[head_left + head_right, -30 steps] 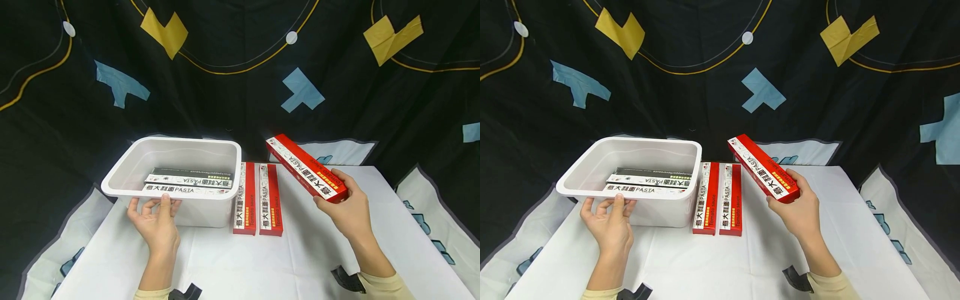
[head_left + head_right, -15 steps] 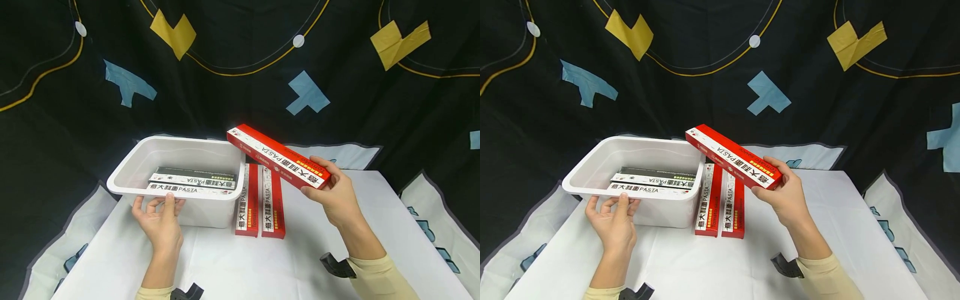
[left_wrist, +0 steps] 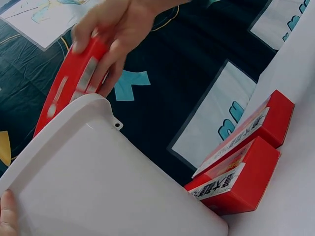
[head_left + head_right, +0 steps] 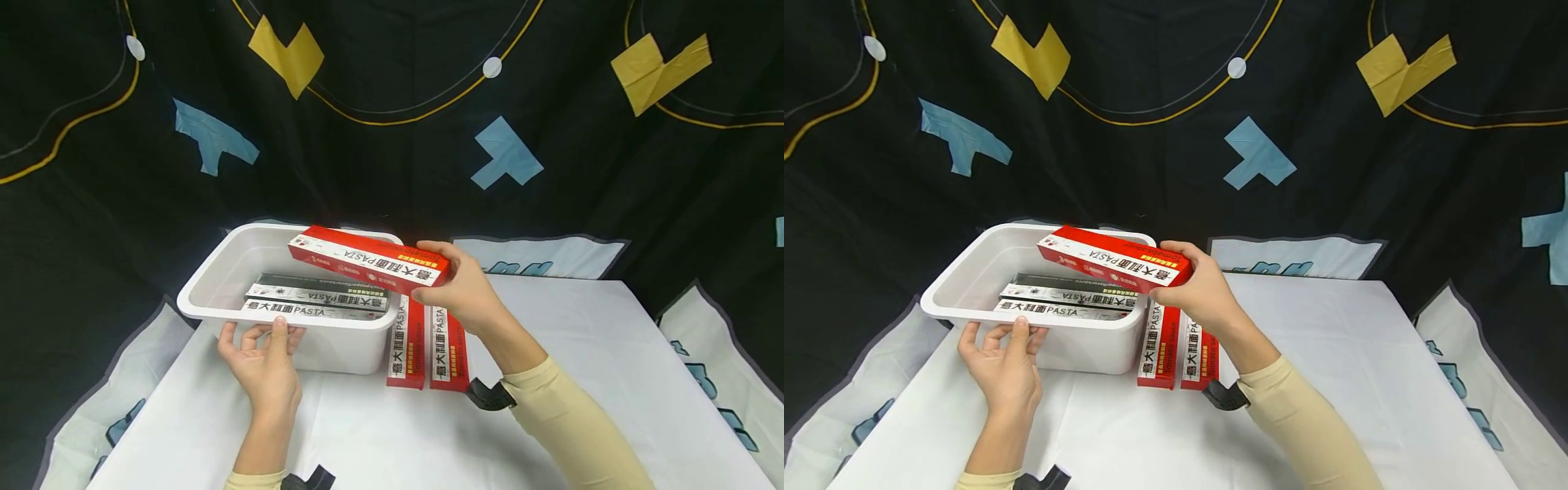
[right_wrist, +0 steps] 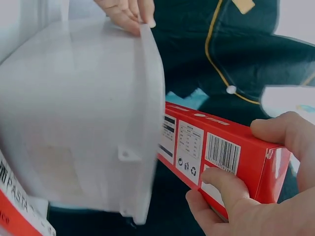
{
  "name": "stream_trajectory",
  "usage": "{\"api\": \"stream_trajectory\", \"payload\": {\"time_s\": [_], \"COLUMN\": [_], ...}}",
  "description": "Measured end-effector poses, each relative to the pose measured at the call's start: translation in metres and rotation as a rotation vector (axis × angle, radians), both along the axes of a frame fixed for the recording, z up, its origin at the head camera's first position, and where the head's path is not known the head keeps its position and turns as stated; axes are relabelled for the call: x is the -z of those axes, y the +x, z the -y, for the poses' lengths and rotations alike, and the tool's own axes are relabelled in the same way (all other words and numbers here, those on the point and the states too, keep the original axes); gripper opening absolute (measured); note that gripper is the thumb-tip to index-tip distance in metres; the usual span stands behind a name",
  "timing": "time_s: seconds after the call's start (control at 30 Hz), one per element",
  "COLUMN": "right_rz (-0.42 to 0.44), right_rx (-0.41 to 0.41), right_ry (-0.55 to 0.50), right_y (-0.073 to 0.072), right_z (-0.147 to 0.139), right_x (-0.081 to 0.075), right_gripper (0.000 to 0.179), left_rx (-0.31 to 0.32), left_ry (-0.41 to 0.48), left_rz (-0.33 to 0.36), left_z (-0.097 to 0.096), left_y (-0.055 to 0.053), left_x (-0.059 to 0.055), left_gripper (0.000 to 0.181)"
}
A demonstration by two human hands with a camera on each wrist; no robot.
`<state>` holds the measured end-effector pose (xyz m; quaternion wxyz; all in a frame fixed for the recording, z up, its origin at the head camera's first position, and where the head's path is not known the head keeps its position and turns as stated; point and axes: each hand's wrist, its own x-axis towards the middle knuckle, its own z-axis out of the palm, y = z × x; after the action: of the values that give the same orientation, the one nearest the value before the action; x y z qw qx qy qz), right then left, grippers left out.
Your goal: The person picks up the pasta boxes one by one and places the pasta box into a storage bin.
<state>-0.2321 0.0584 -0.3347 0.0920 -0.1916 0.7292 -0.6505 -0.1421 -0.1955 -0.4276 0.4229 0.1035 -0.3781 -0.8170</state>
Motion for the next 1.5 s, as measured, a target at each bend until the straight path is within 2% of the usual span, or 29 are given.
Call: {"api": "stream_trajectory", "payload": {"time_s": [0.2, 0.5, 0.63, 0.8, 1.0, 1.1, 1.3, 1.5], "right_rz": [0.039, -0.005, -0.018, 0.023, 0.004, -0.051, -0.289, -0.514], "right_rx": [0.001, -0.055, -0.084, -0.127, -0.148, -0.134, -0.114, 0.016], "right_ry": [0.113, 0.246, 0.288, 0.285, 0.346, 0.434, 0.625, 0.786], "right_y": [-0.017, -0.041, -0.05, -0.06, -0.067, -0.067, -0.065, -0.061], "right_z": [0.038, 0.077, 0.085, 0.092, 0.101, 0.106, 0.116, 0.115], "right_x": [0.003, 0.015, 0.013, 0.008, 0.011, 0.013, 0.014, 0.013], "right_gripper": [0.068, 0.068, 0.069, 0.069, 0.07, 0.071, 0.069, 0.065], "left_rx": [0.003, 0.003, 0.004, 0.002, 0.006, 0.012, 0.008, 0.01], "left_ry": [-0.009, -0.009, -0.018, -0.021, -0.022, -0.025, -0.031, -0.059], "left_rz": [0.017, 0.019, 0.017, 0.017, 0.068, 0.088, 0.082, 0.076], "left_z": [-0.001, 0.001, 0.0, 0.0, 0.0, -0.001, -0.001, -0.001], "left_y": [0.0, 0.001, 0.0, -0.002, 0.002, 0.004, 0.006, 0.006], "left_x": [0.001, 0.0, -0.001, -0.002, -0.001, 0.0, 0.001, -0.001], "left_gripper": [0.073, 0.072, 0.072, 0.071, 0.071, 0.072, 0.072, 0.073]}}
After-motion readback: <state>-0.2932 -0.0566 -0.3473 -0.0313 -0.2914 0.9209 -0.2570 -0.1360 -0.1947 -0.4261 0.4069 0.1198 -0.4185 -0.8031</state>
